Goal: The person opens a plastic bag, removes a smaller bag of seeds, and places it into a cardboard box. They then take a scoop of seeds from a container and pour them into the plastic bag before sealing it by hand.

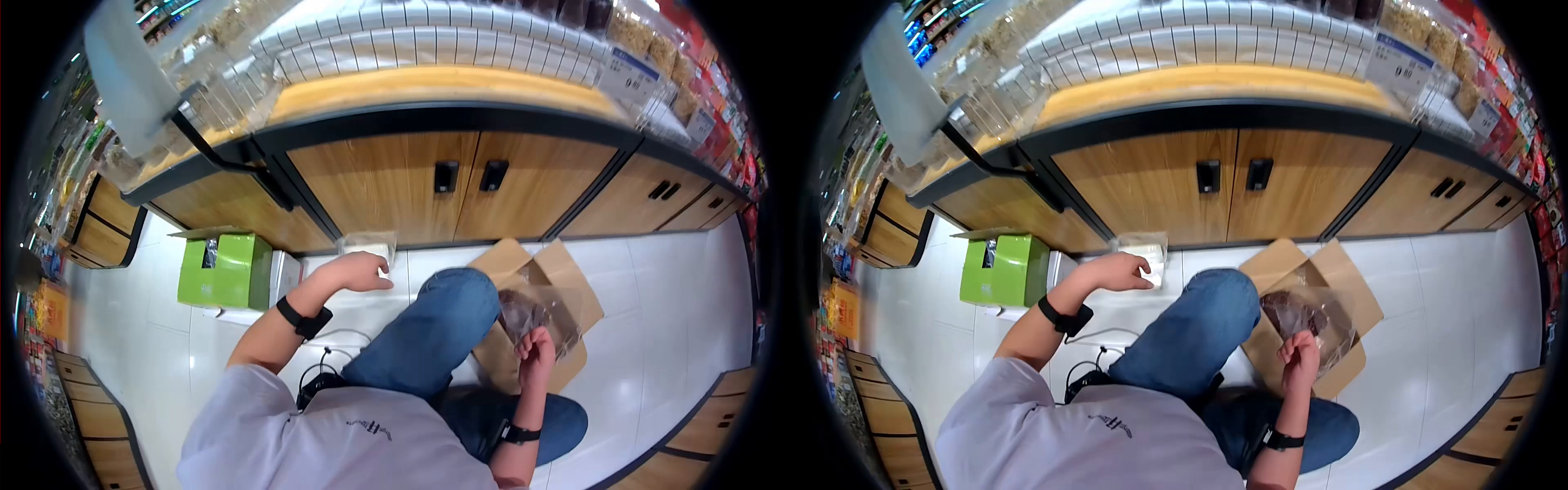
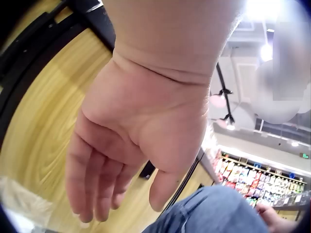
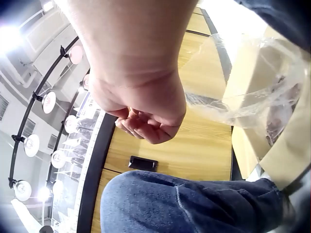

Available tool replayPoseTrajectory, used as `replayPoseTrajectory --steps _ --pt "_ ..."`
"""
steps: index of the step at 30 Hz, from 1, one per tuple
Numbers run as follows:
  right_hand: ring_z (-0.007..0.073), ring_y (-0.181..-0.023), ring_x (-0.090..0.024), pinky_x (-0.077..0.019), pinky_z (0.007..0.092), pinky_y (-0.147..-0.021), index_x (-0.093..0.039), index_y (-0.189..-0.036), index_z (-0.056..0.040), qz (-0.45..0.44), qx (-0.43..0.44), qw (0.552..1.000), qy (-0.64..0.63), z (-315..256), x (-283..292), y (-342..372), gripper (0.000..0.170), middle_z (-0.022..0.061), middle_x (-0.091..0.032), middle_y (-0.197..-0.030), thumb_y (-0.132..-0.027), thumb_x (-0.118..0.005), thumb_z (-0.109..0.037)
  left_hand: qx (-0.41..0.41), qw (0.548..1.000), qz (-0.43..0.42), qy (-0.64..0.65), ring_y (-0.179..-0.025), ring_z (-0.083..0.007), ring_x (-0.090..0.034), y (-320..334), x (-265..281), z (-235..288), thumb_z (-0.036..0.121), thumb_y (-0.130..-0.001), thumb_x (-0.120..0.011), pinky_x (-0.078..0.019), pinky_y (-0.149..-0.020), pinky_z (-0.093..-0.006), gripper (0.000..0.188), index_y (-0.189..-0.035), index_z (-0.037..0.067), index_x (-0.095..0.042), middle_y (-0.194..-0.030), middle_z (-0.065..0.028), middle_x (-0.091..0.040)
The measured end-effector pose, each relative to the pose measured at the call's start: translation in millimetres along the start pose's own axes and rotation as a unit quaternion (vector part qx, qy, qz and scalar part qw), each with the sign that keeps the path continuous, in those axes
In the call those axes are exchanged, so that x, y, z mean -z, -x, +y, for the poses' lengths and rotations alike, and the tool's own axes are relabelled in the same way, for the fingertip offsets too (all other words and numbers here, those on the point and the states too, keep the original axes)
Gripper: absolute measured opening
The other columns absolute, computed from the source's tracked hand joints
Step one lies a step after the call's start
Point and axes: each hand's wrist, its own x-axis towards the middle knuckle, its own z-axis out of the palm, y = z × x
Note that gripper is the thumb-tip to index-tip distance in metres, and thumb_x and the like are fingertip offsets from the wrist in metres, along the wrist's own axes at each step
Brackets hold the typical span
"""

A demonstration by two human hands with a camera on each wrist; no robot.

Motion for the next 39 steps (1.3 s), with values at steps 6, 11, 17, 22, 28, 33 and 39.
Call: replayPoseTrajectory --steps 6,11,17,22,28,33,39 --pt "0.0094 -0.056 -0.039 -0.0329 0.0235 -0.054 -0.048 -0.091 -0.0088 0.081 0.019 0.993 0.08 -3 -9 -6 0.006 -0.0002 -0.043 -0.068 -0.095 -0.051 -0.013 0.043 0.998 -0.015 -0.038 -0.097 -0.0364 -0.067 -43 -81 -75 0.039 -0.084 -0.069 -0.0521 -0.086 -0.0423 0.047 -0.114 0.004 -0.067 -0.099 -0.0201 -0.071" --pt "0.0086 -0.056 -0.039 -0.0342 0.0235 -0.055 -0.051 -0.092 -0.0075 0.151 -0.041 0.973 0.168 5 10 -21 0.003 -0.0004 -0.046 -0.068 -0.095 -0.05 -0.009 0.047 0.998 -0.005 0.038 -0.091 -0.0307 -0.07 -70 -110 -100 0.029 -0.084 -0.069 -0.0539 -0.083 -0.0389 0.036 -0.109 0.003 -0.068 -0.097 -0.0147 -0.073" --pt "0.007 -0.058 -0.04 -0.0343 0.0223 -0.056 -0.055 -0.097 -0.0069 0.156 -0.091 0.958 0.221 12 23 -43 0.006 -0.0017 -0.046 -0.068 -0.096 -0.051 -0.011 0.071 0.941 0.31 0.117 -0.08 -0.0319 -0.068 -97 -107 -132 0.014 -0.086 -0.063 -0.055 -0.074 -0.0402 0.013 -0.09 0.005 -0.071 -0.089 -0.0162 -0.069" --pt "0.0048 -0.063 -0.044 -0.0359 0.0197 -0.057 -0.058 -0.1 -0.0064 0.119 -0.11 0.942 0.294 20 26 -61 0.008 -0.0039 -0.05 -0.074 -0.097 -0.052 -0.01 0.08 0.974 0.21 -0.007 -0.092 -0.0374 -0.066 -144 -102 -166 0.011 -0.087 -0.06 -0.0525 -0.084 -0.0448 0.016 -0.098 0.004 -0.07 -0.096 -0.0199 -0.069" --pt "0.0033 -0.068 -0.049 -0.0391 0.0187 -0.06 -0.059 -0.102 -0.0043 0.093 -0.124 0.922 0.355 14 19 -64 0.008 -0.0042 -0.055 -0.079 -0.097 -0.054 -0.008 0.065 0.988 0.12 -0.072 -0.1 -0.0376 -0.065 -187 -114 -196 0.008 -0.084 -0.062 -0.0522 -0.09 -0.0443 0.02 -0.103 0.004 -0.069 -0.104 -0.02 -0.069" --pt "0.0036 -0.071 -0.051 -0.0406 0.0188 -0.062 -0.059 -0.103 -0.0029 0.095 -0.123 0.92 0.36 9 22 -61 0.01 -0.0038 -0.056 -0.08 -0.094 -0.053 -0.004 0.095 0.951 0.069 -0.286 -0.094 -0.0318 -0.07 -212 -139 -194 0.011 -0.08 -0.069 -0.0582 -0.079 -0.0406 0.023 -0.101 0.002 -0.066 -0.101 -0.0178 -0.071" --pt "0.0043 -0.072 -0.05 -0.0433 0.0193 -0.067 -0.058 -0.105 -0.0017 0.078 -0.14 0.923 0.35 13 24 -53 0.019 -0.004 -0.053 -0.084 -0.089 -0.049 0.004 0.047 0.94 -0.02 -0.337 -0.09 -0.0312 -0.072 -219 -146 -187 0.01 -0.088 -0.059 -0.0594 -0.075 -0.0397 0.017 -0.101 -0.001 -0.064 -0.093 -0.0201 -0.072"
